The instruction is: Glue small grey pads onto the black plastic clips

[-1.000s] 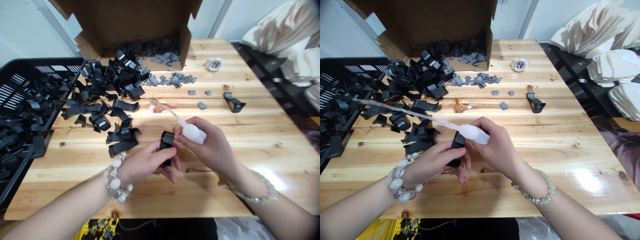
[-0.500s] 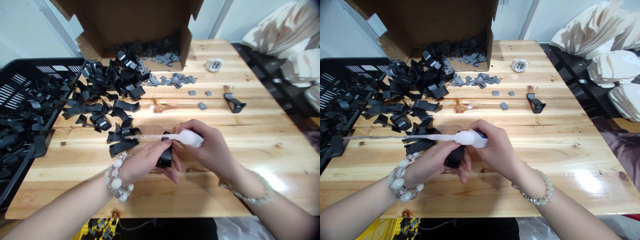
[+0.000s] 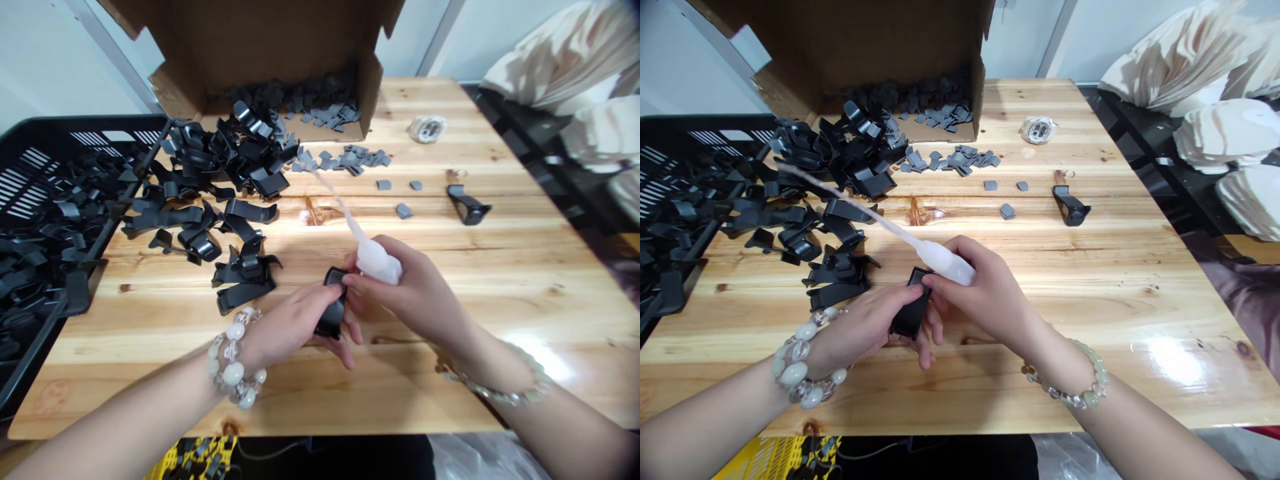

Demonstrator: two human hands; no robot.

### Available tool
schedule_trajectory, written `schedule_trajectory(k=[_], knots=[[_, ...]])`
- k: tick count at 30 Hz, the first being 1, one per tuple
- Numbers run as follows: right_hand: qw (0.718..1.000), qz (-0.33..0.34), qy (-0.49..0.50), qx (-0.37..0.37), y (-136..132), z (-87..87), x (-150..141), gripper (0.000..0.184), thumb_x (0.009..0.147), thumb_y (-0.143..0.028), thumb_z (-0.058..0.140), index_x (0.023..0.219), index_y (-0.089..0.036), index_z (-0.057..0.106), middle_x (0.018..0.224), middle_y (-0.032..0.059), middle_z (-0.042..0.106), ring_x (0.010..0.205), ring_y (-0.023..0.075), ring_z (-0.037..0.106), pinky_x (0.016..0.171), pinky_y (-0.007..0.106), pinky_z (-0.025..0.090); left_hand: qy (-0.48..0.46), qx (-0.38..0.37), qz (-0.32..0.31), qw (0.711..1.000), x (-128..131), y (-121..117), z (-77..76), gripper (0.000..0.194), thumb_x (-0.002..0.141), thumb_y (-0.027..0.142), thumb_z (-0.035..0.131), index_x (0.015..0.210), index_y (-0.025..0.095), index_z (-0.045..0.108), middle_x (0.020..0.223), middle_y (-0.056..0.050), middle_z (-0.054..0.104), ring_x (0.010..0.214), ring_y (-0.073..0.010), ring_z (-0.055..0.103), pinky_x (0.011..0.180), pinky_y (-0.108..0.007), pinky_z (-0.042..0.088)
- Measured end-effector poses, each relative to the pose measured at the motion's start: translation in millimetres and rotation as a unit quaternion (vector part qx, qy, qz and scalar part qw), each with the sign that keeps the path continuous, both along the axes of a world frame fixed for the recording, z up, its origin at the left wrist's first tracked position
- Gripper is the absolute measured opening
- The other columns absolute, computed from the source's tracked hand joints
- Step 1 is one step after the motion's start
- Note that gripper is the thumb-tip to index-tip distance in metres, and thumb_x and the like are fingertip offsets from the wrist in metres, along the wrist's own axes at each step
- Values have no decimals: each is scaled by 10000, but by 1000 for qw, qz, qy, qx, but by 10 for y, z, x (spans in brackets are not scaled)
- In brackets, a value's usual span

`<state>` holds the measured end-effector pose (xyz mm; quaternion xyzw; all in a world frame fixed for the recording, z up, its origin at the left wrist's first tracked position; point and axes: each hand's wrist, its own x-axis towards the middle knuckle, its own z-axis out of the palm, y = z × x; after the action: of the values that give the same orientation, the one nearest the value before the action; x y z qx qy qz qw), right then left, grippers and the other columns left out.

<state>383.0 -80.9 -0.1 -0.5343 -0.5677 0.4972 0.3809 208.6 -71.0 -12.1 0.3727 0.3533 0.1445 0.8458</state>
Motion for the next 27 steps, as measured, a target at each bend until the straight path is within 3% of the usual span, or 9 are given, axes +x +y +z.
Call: schedule_trajectory(k=[7,13,18,27], knots=[[997,18,51,-54,-31,3,-30,130,810,-257,631,865,-226,517,541,-60,572,446,139,565,495,279,460,23,30,-12,999,16,-15,75,257,943,355,373,834,154,492,695,-30,631,521,-154,648,597,-291,529],[998,-23,-58,33,-12,-7,-24,104,776,-236,662,833,-199,584,717,-15,641,661,148,601,621,269,460,19,8,39,999,24,-16,31,306,923,420,417,807,165,539,716,-38,631,648,-185,660,659,-346,564],[994,-18,-91,56,10,-24,-8,93,769,-201,662,832,-188,595,781,-14,641,739,136,588,659,239,446,33,96,121,987,21,-15,-41,203,899,390,496,986,210,534,794,-12,639,639,-160,659,649,-320,571],[997,-1,-72,42,15,-4,15,131,764,-257,679,838,-185,598,786,-6,617,750,146,568,662,254,434,35,127,125,983,30,44,-39,215,853,266,589,1025,178,496,829,-15,651,667,-147,677,649,-293,577]])
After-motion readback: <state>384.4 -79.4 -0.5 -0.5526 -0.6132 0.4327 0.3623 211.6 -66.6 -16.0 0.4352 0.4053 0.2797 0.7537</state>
